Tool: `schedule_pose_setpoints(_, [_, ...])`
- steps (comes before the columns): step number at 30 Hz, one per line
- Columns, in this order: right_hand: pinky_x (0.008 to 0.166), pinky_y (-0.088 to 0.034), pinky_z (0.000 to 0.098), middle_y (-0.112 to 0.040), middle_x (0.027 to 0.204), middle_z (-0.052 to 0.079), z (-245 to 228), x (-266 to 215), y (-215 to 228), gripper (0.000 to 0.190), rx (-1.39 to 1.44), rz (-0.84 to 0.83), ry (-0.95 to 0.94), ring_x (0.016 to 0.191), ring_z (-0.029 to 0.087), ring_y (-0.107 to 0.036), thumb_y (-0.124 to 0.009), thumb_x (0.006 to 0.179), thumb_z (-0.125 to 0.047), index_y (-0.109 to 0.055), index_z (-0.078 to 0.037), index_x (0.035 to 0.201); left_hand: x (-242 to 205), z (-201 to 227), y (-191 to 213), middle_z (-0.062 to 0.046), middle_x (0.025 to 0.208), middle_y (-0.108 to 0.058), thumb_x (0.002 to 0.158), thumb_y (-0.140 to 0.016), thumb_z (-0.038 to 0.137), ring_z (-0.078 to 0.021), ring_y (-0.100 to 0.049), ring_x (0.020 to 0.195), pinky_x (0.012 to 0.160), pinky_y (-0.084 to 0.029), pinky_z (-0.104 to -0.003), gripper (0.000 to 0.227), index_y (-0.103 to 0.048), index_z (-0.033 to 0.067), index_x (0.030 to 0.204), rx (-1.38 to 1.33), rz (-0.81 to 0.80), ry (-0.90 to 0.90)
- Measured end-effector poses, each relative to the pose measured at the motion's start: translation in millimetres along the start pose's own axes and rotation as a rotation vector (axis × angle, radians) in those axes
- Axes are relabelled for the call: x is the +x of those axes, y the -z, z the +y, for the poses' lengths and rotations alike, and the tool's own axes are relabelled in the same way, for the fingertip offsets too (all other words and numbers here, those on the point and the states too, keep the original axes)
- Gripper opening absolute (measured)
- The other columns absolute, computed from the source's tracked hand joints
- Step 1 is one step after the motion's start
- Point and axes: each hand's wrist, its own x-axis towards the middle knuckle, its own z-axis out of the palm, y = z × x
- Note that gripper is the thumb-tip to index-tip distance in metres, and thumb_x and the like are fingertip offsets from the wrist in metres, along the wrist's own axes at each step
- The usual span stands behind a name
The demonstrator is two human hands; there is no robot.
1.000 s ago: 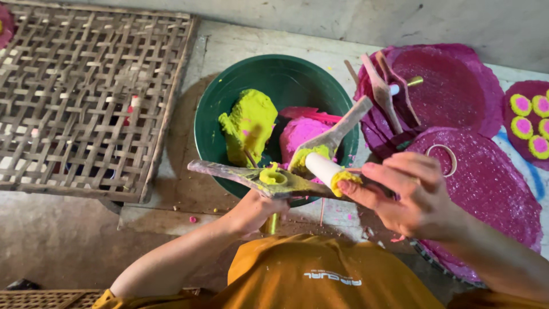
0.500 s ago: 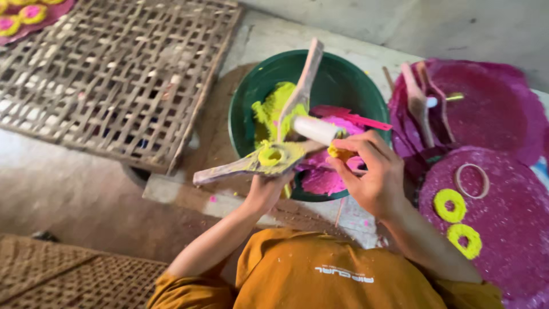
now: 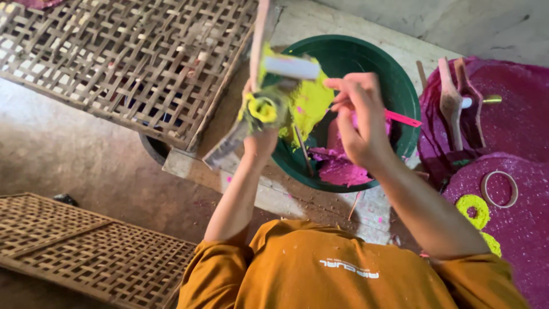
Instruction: The person uses a handheld wooden tool to scoop yellow and pink paste from a green bowl and apply it in patterns onto pink circular disks on a workbench.
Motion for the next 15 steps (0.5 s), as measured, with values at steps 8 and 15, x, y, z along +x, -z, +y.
schedule_pose_setpoints(8, [0.073, -0.057, 0.0457, -0.067, 0.099, 0.027, 130, -12, -126, 0.042, -0.544, -0.76, -0.075, 0.083, 0.04, -0.071, -0.061, 0.092, -0.015, -0.054, 0.004, 0.129, 4, -36, 33, -0.005, 0.121, -0.063, 0.098, -0.071, 0.006, -0.0147, -0.062, 0.112, 0.1, -0.052, -0.03, 0.057, -0.044, 0.0035, 0.149, 0.577, 0.022, -0.247])
schedule_pose_setpoints(15, [0.066, -0.055, 0.0523, -0.07, 0.096, 0.02, 99, -5, -30, 0.041, -0.629, -0.855, -0.126, 0.083, 0.04, -0.071, -0.057, 0.092, -0.017, -0.059, -0.012, 0.133, -2, -44, 39, -0.004, 0.121, -0.061, 0.097, -0.069, 0.004, -0.0138, -0.061, 0.111, 0.1, -0.051, -0.028, 0.059, -0.044, 0.0033, 0.151, 0.582, 0.079, -0.14])
